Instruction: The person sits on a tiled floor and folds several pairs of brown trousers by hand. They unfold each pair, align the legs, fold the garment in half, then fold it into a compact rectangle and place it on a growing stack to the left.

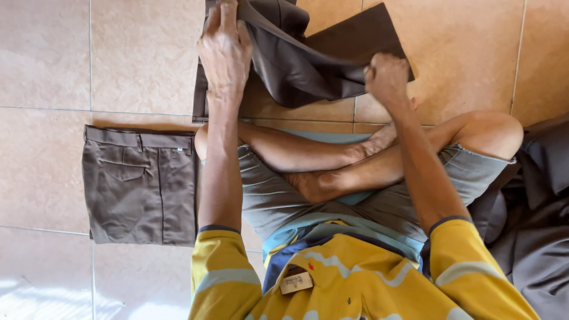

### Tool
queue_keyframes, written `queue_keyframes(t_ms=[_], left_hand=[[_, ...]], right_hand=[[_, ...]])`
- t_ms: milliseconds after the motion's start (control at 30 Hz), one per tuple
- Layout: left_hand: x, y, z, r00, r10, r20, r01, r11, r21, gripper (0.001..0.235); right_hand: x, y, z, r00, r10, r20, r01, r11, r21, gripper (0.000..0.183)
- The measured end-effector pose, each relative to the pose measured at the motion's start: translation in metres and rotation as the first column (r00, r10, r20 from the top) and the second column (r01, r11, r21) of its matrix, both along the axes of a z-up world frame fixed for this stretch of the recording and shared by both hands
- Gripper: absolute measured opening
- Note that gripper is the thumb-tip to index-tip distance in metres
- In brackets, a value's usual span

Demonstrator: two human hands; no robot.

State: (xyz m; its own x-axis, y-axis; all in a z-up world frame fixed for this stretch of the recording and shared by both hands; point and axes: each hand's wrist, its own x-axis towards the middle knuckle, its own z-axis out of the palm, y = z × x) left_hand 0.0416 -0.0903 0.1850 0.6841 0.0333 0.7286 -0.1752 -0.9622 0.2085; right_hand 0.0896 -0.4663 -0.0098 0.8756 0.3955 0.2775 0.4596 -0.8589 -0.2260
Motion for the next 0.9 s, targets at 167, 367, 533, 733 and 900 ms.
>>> queue_keyframes(t_ms=[167, 367, 533, 733, 900], left_hand=[[0.002, 0.025, -0.004, 1.0, -0.01, -0.015, 0.009, 1.0, -0.024, 0.039], [-0.009, 0.024, -0.005, 0.996, -0.044, 0.076, 0.05, 0.996, -0.074, 0.032], [-0.007, 0.051, -0.036, 1.0, 0.023, 0.006, -0.023, 0.999, -0.04, 0.031], [-0.002, 0.08, -0.057, 0.994, 0.066, -0.091, -0.068, 0.997, -0.024, 0.029], [0.01, 0.071, -0.043, 0.997, -0.019, -0.08, 0.014, 0.998, -0.067, 0.028]], right_hand=[[0.079, -0.047, 0.043, 0.686, -0.542, 0.485, 0.616, 0.788, 0.01, 0.021], [0.04, 0.005, 0.106, 0.893, -0.247, 0.375, 0.099, 0.923, 0.372, 0.017], [-0.006, 0.014, -0.014, 0.947, 0.236, -0.218, -0.181, 0.952, 0.248, 0.058], [0.018, -0.008, -0.041, 0.978, 0.054, -0.201, -0.077, 0.991, -0.106, 0.019], [0.085, -0.104, 0.001, 0.904, 0.009, 0.427, 0.051, 0.99, -0.131, 0.046]])
